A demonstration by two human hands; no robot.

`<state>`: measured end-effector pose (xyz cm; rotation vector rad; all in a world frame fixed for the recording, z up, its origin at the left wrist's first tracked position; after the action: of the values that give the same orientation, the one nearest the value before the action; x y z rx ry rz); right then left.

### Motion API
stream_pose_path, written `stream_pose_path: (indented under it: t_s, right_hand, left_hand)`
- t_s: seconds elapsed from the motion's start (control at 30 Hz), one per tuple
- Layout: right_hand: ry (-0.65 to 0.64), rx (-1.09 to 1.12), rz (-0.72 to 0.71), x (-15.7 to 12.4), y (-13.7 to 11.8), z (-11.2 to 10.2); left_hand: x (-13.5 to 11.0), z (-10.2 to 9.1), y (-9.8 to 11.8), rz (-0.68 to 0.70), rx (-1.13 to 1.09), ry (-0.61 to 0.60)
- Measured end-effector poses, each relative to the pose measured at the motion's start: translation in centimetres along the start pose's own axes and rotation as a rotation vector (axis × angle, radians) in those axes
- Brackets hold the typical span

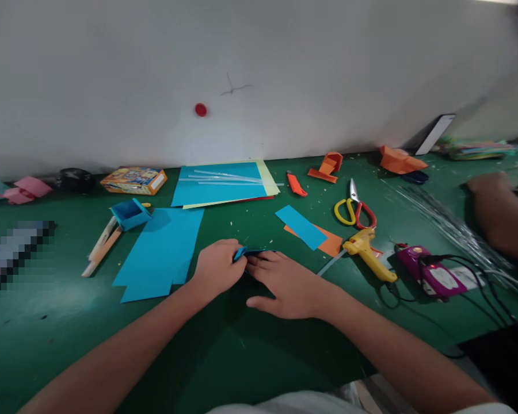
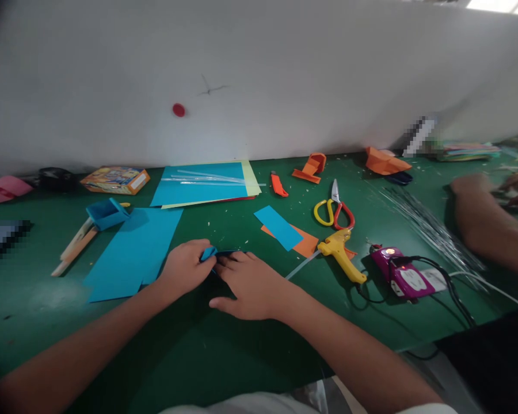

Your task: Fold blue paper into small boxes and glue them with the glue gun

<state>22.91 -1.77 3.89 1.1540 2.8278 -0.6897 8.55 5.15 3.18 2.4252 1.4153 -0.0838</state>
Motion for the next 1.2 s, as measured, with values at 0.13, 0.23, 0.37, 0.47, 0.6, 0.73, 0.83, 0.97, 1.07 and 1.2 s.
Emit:
stream_pose_path:
  t_s: [0.13,0.23,0.37,0.47,0.6,0.73,0.83,0.97,1.07,1.2]
  right_hand:
    - [0.034,-0.093,0.093,0.4,-0.7,0.1]
    - [0.026,-0.15,0.1,0.5,-0.8,0.4]
    - [0.02,-0.161,0.09,0.6,-0.4,0.7]
    - [0.038,-0.154,0.086,0.5,-0.5,0.8]
    - [0.126,-0.002,0.064,-0.4,-0.6,-0.5]
    - [0.363,0.262,0.127,-1.9,1.2,-3.0]
    - [0.353,0.268,0.16,-2.0,2.5,-3.4]
    - [0.188,0.26,0.124,-0.9,2.8,-2.0]
    - [0.175,0.281,0.215,-0.1,2.8,-1.2]
    - [0.174,0.351,0.247,0.5,3.3,-1.1]
  left_hand:
    - [0.1,-0.1,0.1,0.043,-0.012,0.003]
    - [0.1,-0.2,0.2,0.034,0.014,-0.006]
    - [0.1,-0.2,0.1,0.019,0.041,-0.001]
    - [0.3,-0.2,-0.2,0.049,0.032,0.01]
    - [0.5,-0.4,-0.7,0.136,-0.006,-0.039]
    - [0.1,-0.6,0.0,0.351,0.042,-0.117]
    - [-0.2,-0.5,0.8,0.408,0.056,-0.184]
    - [-0.3,-0.4,1.7,0.41,0.023,-0.265]
    - [-0.3,-0.6,1.9,0.354,0.036,-0.261]
    - [-0.1,-0.9,1.5,0.253,0.007,-0.232]
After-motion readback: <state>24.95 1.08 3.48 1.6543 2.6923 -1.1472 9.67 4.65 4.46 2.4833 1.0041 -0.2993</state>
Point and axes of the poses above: each hand's wrist, its own x-axis towards the middle knuckle, its own z-axis out of the palm, y = z × x, the point moved 4 cm from there along x, towards the middle knuckle, and after that the axes turned 14 degrees about -y, right-handed, at the moved point
